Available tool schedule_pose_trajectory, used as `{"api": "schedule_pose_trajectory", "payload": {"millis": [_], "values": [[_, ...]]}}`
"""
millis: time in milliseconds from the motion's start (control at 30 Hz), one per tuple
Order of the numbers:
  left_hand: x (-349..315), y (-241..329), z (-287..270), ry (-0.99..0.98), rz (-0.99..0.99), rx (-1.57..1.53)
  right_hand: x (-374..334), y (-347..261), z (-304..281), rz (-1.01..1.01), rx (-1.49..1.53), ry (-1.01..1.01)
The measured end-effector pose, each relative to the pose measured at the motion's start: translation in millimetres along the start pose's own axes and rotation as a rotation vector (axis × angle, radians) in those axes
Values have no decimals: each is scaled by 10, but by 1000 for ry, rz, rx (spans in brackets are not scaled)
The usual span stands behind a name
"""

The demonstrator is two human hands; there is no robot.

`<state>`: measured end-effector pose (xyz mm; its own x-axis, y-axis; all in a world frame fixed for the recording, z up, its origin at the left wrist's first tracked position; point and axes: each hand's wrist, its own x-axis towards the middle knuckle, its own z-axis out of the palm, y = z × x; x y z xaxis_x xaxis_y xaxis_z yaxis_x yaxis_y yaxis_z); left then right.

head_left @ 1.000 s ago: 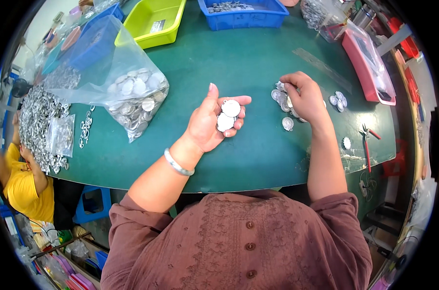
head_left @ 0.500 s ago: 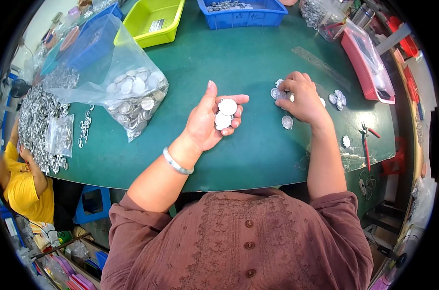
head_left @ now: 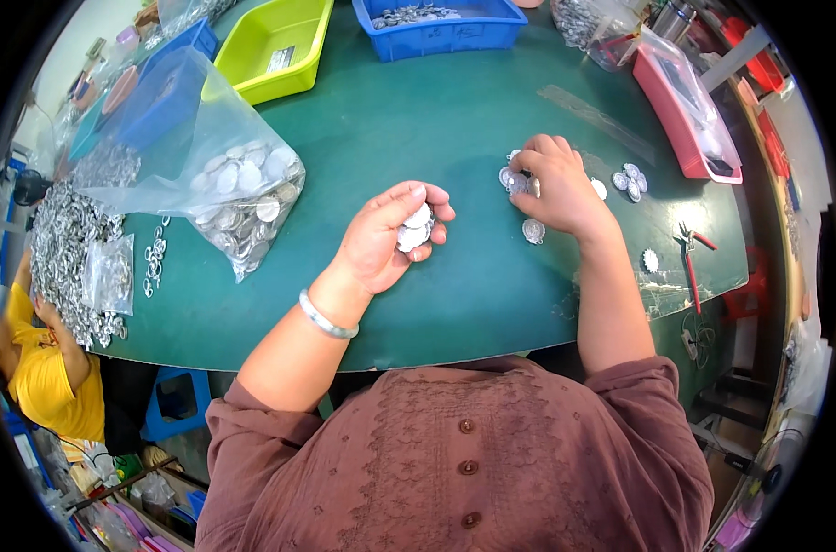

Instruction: The person picks up small white circular components and metal backing frames from a table, fits the components into the frames by hand, and places the assembled items into a growing pile.

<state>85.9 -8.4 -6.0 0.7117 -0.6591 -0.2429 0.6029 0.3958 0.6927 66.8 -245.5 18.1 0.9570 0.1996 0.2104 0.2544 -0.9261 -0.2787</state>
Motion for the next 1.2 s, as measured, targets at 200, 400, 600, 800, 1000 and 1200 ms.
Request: {"api": "schedule_pose_trajectory", "payload": {"millis": [200, 400, 600, 800, 1000, 1200], "values": [[-81, -19, -69, 3, -2, -90, 104, -88, 41, -89, -6, 6], [-9, -74, 9, -69, -27, 4, 28, -147, -32, -22, 260, 87], [-15, -81, -23, 6, -55, 81, 72, -330, 81, 129, 613, 105], [-33, -140, 63, 27, -72, 298, -8, -515, 222, 8, 734, 164], [-5, -163, 58, 38, -23, 312, -13, -630, 204, -313, 634, 200], [-28, -149, 20, 50, 33, 341, 10, -653, 163, -366, 716, 203]]}}
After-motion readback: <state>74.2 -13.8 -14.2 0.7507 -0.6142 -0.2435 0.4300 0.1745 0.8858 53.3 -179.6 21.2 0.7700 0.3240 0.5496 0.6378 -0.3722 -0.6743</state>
